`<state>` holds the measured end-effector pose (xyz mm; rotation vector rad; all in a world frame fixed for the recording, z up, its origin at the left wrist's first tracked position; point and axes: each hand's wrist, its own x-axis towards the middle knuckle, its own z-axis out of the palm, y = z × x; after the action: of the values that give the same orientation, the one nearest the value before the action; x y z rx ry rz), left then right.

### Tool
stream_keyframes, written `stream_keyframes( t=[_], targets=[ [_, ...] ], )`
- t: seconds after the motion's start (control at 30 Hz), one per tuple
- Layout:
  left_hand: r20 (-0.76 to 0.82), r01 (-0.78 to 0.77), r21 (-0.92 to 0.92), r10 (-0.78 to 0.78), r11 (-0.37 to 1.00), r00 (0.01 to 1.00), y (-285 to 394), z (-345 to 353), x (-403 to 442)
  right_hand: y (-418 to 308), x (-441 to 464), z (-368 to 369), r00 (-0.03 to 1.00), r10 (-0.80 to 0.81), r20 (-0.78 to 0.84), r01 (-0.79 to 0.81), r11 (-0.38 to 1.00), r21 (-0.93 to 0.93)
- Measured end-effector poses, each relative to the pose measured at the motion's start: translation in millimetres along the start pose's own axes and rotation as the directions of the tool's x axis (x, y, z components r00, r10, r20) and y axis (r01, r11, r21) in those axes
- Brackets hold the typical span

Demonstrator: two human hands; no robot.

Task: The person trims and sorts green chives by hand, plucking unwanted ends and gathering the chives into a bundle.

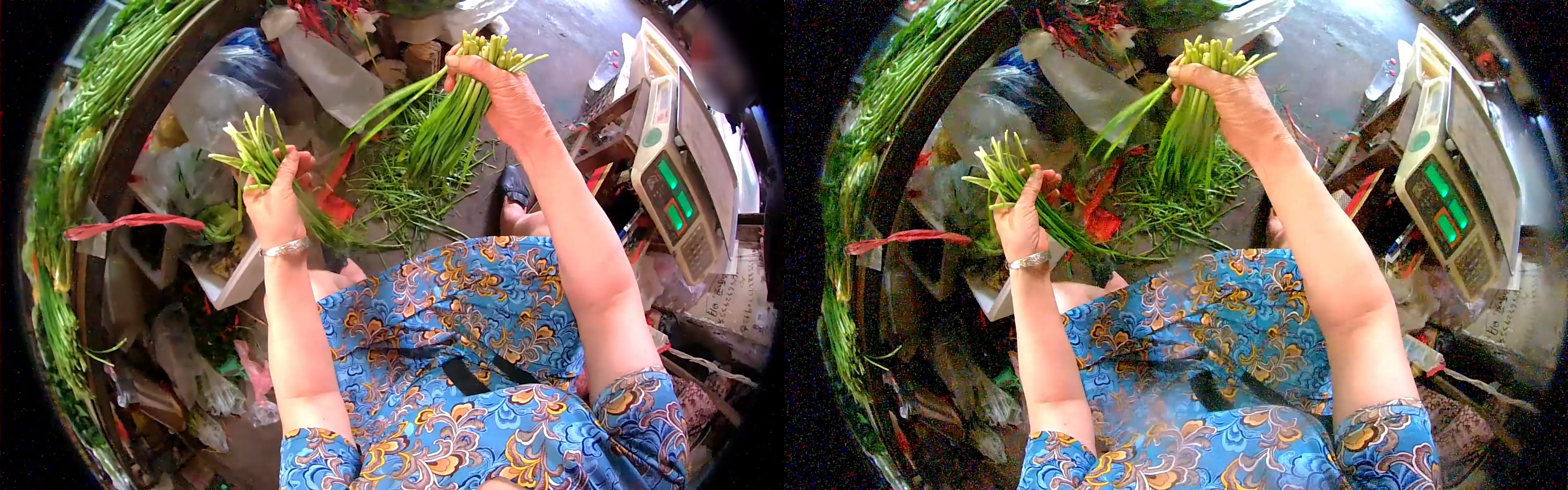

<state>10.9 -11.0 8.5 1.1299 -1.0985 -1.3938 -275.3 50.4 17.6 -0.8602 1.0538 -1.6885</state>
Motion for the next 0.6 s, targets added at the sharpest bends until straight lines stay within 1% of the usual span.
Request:
stream_keyframes(
  t=[0.03,0.07,0.1,0.17,0.2,0.23,0.3,0.33,0.37,0.43,0.47,0.5,0.6],
  targets=[
    [0.005,-0.03,-0.036,0.03,0.999,1.0,1,1,-1,3,1,0,1.0,-0.009,-0.02,0.009,1.0,-0.007],
    [-0.009,-0.017,0.068,0.018,0.998,1.0,3,3,-2,4,1,1,0.999,-0.019,-0.039,0.018,1.0,-0.014],
    [-0.009,-0.017,0.069,0.018,0.997,1.0,3,6,-4,3,1,4,0.999,-0.019,-0.039,0.018,1.0,-0.013],
    [0.141,-0.016,0.084,0.004,0.996,0.99,1,13,-6,-2,-2,13,0.999,0.031,0.02,-0.032,0.999,0.005],
    [0.187,0.014,0.089,-0.03,0.996,0.982,2,17,-9,0,-3,14,0.998,0.029,0.052,-0.027,0.999,-0.04],
    [0.223,0.052,0.026,-0.057,0.998,0.973,-1,21,-10,0,-3,16,0.998,0.029,0.054,-0.028,0.999,-0.037],
    [0.334,0.112,-0.015,-0.101,0.994,0.937,0,27,-13,1,-5,24,0.99,0.085,0.109,-0.077,0.994,-0.072],
    [0.361,0.106,-0.013,-0.094,0.994,0.928,0,31,-15,2,-9,29,0.989,0.129,0.076,-0.127,0.991,-0.03],
    [0.392,0.113,-0.004,-0.102,0.994,0.914,4,35,-18,5,-8,31,0.989,0.13,0.076,-0.128,0.991,-0.03],
    [0.425,0.226,-0.075,-0.174,0.971,0.888,3,37,-17,12,-6,36,0.988,0.055,0.145,-0.043,0.996,-0.081],
    [0.425,0.226,-0.075,-0.174,0.971,0.888,2,38,-18,13,-8,39,0.988,0.099,0.118,-0.093,0.994,-0.051],
    [0.425,0.234,-0.091,-0.174,0.968,0.888,2,40,-19,14,-8,41,0.988,0.099,0.118,-0.094,0.994,-0.051],
    [0.427,0.236,-0.092,-0.176,0.967,0.887,-1,40,-20,17,-9,44,0.975,0.124,0.182,-0.113,0.991,-0.068]
  ],
)
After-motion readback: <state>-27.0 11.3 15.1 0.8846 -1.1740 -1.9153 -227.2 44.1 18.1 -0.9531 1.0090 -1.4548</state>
